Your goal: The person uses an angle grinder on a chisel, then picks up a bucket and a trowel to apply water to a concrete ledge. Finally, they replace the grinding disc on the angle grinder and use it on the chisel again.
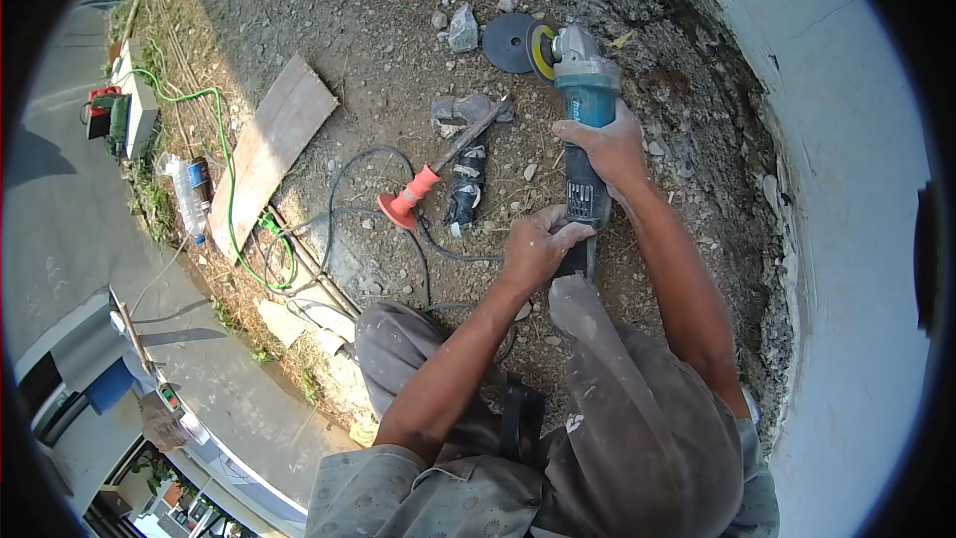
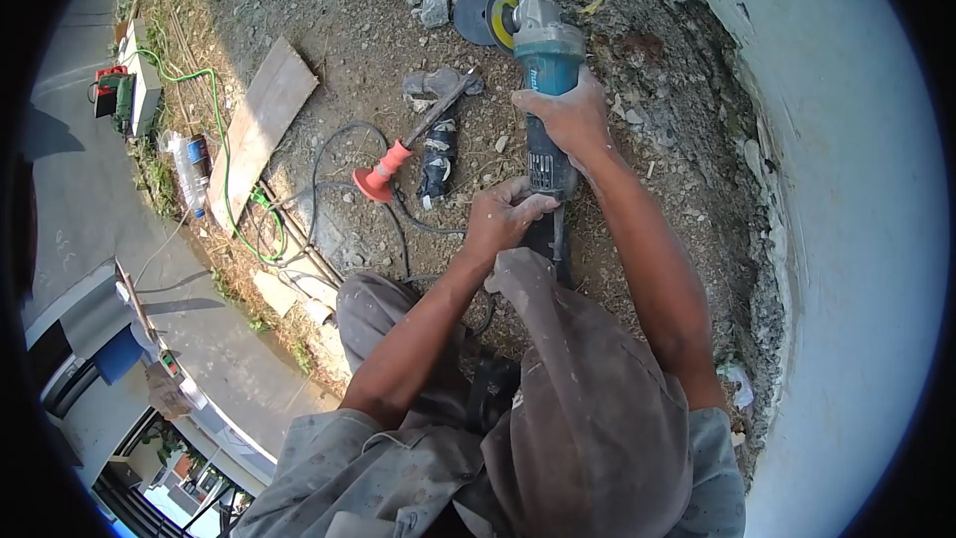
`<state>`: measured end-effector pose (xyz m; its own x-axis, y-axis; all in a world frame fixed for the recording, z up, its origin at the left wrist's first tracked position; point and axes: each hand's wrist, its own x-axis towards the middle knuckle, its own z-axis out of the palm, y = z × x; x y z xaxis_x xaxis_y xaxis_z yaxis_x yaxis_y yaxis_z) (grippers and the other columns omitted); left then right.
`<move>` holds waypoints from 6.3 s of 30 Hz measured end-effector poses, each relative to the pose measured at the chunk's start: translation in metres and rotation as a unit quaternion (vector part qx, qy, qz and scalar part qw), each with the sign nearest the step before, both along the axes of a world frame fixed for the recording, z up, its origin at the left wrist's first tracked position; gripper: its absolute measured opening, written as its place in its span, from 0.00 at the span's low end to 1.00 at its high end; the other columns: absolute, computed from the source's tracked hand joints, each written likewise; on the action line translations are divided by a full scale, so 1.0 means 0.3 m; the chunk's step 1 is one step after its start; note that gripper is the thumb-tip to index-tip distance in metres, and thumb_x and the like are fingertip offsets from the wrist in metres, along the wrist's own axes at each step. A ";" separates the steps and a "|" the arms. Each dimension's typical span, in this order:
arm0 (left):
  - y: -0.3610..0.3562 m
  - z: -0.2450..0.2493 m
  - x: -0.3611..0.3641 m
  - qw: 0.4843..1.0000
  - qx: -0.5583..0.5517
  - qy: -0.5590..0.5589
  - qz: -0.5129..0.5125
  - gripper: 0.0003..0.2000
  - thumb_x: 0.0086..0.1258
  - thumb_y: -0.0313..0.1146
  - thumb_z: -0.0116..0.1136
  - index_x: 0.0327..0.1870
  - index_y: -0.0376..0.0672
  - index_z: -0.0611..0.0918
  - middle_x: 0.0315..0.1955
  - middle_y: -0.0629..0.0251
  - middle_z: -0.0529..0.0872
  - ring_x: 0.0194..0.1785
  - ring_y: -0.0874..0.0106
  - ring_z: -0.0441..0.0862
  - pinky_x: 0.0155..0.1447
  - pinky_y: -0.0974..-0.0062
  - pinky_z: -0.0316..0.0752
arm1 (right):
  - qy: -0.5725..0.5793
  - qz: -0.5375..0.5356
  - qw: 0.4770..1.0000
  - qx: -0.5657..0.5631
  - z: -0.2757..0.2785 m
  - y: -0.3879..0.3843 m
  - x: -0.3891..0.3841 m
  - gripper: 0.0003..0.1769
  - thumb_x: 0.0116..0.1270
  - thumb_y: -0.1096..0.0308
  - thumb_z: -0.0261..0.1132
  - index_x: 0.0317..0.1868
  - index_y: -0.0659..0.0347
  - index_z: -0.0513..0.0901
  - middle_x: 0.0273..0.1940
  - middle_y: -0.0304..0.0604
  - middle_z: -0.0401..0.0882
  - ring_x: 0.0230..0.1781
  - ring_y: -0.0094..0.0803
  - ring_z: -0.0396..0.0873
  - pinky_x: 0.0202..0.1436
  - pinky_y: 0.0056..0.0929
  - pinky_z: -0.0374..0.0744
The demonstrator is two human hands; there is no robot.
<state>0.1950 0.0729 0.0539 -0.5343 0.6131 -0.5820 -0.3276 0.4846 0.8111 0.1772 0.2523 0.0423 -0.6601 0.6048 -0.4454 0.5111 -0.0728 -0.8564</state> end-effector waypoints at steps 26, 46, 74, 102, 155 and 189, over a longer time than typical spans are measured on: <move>-0.329 -0.071 -0.500 0.911 -0.240 0.254 -0.217 0.21 0.77 0.50 0.55 0.46 0.36 0.80 0.36 0.43 0.87 0.46 0.44 0.85 0.51 0.52 0.77 | -0.137 0.163 0.939 0.270 0.005 0.024 0.108 0.50 0.51 0.48 0.77 0.69 0.66 0.67 0.51 0.66 0.83 0.51 0.61 0.83 0.56 0.50 0.80; -0.371 -0.161 -0.500 0.872 -0.252 0.327 -0.265 0.23 0.80 0.52 0.48 0.45 0.35 0.72 0.34 0.39 0.86 0.43 0.40 0.85 0.45 0.46 0.78 | -0.121 0.252 0.918 0.283 -0.005 -0.054 0.117 0.44 0.56 0.57 0.72 0.70 0.67 0.66 0.55 0.63 0.82 0.56 0.58 0.82 0.58 0.50 0.81; -0.358 -0.150 -0.502 0.877 -0.271 0.294 -0.268 0.22 0.80 0.51 0.49 0.48 0.35 0.71 0.37 0.39 0.85 0.46 0.39 0.83 0.48 0.47 0.76 | -0.136 0.239 0.929 0.246 -0.024 -0.063 0.152 0.46 0.55 0.57 0.72 0.71 0.66 0.65 0.54 0.65 0.82 0.55 0.59 0.83 0.59 0.50 0.80; -0.362 -0.151 -0.508 0.879 -0.267 0.291 -0.269 0.23 0.80 0.52 0.48 0.48 0.35 0.72 0.37 0.39 0.85 0.46 0.39 0.83 0.49 0.47 0.76 | -0.187 0.216 0.923 0.259 0.017 -0.042 0.102 0.46 0.55 0.57 0.72 0.71 0.69 0.66 0.55 0.64 0.82 0.54 0.59 0.83 0.59 0.50 0.81; -0.358 -0.159 -0.504 0.879 -0.253 0.309 -0.260 0.24 0.80 0.53 0.47 0.46 0.34 0.72 0.36 0.37 0.85 0.46 0.39 0.83 0.49 0.45 0.77 | -0.107 0.205 0.904 0.359 -0.071 -0.019 0.026 0.45 0.57 0.57 0.72 0.72 0.66 0.65 0.56 0.63 0.81 0.54 0.59 0.83 0.58 0.52 0.81; -0.370 -0.164 -0.525 0.896 -0.229 0.276 -0.262 0.24 0.80 0.53 0.49 0.46 0.33 0.74 0.36 0.37 0.84 0.47 0.39 0.83 0.50 0.48 0.76 | -0.092 0.193 0.908 0.360 -0.076 -0.062 0.075 0.46 0.55 0.55 0.74 0.72 0.62 0.67 0.57 0.60 0.82 0.56 0.57 0.82 0.58 0.50 0.81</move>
<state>0.0374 -0.0381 0.0046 -0.5274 0.6273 -0.5730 0.4311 0.7788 0.4557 0.1996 0.2338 0.0194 -0.8389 0.5230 -0.1509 0.5196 0.6868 -0.5083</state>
